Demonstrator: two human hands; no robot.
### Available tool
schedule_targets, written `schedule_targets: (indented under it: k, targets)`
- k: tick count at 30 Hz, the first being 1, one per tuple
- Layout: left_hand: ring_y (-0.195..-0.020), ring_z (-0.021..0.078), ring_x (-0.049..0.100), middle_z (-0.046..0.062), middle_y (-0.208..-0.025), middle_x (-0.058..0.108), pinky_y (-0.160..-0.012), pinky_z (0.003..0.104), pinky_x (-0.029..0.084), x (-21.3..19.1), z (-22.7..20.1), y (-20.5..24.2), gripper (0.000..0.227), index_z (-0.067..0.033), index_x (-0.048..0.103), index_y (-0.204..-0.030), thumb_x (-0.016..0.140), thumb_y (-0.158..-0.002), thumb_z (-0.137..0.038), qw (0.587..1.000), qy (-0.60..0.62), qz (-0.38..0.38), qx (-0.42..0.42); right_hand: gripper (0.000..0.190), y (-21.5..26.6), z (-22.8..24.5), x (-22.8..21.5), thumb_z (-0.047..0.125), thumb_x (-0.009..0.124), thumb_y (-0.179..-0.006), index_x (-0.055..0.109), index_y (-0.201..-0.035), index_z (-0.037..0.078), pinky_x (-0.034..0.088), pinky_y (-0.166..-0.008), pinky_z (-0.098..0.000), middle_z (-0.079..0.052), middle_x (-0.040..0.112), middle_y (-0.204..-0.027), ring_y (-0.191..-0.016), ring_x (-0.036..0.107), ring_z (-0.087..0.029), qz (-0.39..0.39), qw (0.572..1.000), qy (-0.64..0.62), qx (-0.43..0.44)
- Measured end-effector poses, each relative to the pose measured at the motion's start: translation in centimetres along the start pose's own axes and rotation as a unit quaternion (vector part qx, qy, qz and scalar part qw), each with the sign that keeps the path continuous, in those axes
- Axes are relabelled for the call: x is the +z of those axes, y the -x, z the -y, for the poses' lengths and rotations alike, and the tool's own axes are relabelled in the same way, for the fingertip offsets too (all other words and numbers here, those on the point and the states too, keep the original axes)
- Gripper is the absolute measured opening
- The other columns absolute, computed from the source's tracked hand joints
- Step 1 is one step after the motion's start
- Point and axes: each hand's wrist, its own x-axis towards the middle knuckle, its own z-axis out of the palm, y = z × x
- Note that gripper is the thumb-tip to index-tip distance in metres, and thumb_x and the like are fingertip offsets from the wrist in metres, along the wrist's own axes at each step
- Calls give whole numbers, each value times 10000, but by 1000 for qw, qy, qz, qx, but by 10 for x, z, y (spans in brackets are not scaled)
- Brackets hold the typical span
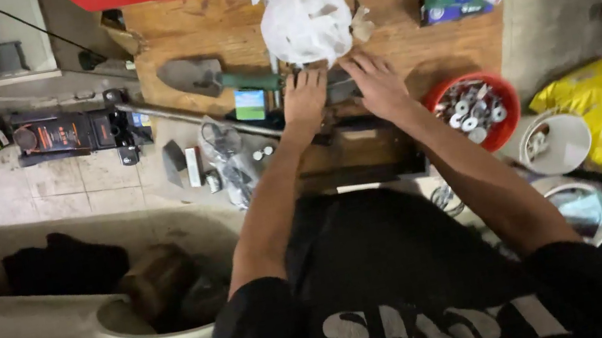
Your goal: The person organizes various items on a cluttered workbench in a workshop. They wipe a blue box with a cloth, hang a green tool on a wall hook, and sort small metal parts from a plastic bag into a red bucket.
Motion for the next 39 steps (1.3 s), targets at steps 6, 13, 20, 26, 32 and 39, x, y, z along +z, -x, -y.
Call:
schedule_targets:
  k: [6, 13, 20, 26, 32, 39]
  targets:
    - [-1372, 268, 459, 134, -1430, 518, -1194, 480, 275, -22, 15, 3, 1039, -60, 303, -1567, 887, -764, -367, 996, 39, 61, 49, 489, -19, 10, 38, 138, 523, -1040, 417, -1516, 160, 203, -1238, -527, -102, 461, -1431, -1444, 367, -319, -19, 991, 133, 11]
    - [-1357, 250, 490, 108, -1390, 546, -1220, 479, 248, -11, 19, 9, 1039, -114, 191, -1607, 837, -832, -358, 994, 98, 45, 36, 350, -39, -29, 97, 218, 579, -1046, 597, -1394, 193, 359, -1163, -489, -73, 582, -1170, -1290, 530, -264, -196, 950, 236, -59]
    - [-1284, 281, 542, 105, -1364, 542, -1066, 462, 422, -44, 31, -7, 720, -193, 448, -1512, 705, -898, -467, 979, 87, -183, -18, 913, -7, -18, 35, 482, 868, -606, 539, -1406, 189, 394, -1128, -469, -75, 591, -1272, -1226, 596, -296, -138, 964, 212, -76]
    - [-1428, 360, 351, 123, -1646, 234, -1166, 555, 380, -84, 54, -49, 1145, -275, 99, -1663, 909, -899, -543, 991, -29, -117, -60, 839, 24, -12, -34, 412, 835, -741, 463, -1442, 142, 501, -923, -557, -188, 593, -1337, -1158, 593, -440, -73, 983, -76, 153]
    - [-859, 269, 614, 37, -1020, 656, -799, 433, 510, 26, 59, -67, 559, -168, 475, -1433, 568, -883, -127, 982, -31, -184, -19, 744, 38, 52, -132, 324, 821, -846, 453, -1441, 74, 481, -1052, -416, -156, 638, -1362, -1218, 618, -300, -115, 919, -328, 186]
    - [-1371, 474, 511, 37, -1373, 686, -1143, 673, 348, 12, -8, 14, 539, -331, 516, -1482, 483, -957, -216, 982, 91, -162, 34, 734, -85, 154, -149, 426, 767, -908, 442, -1451, 56, 481, -982, -465, -192, 608, -1390, -1247, 603, -366, -47, 968, -248, 3]
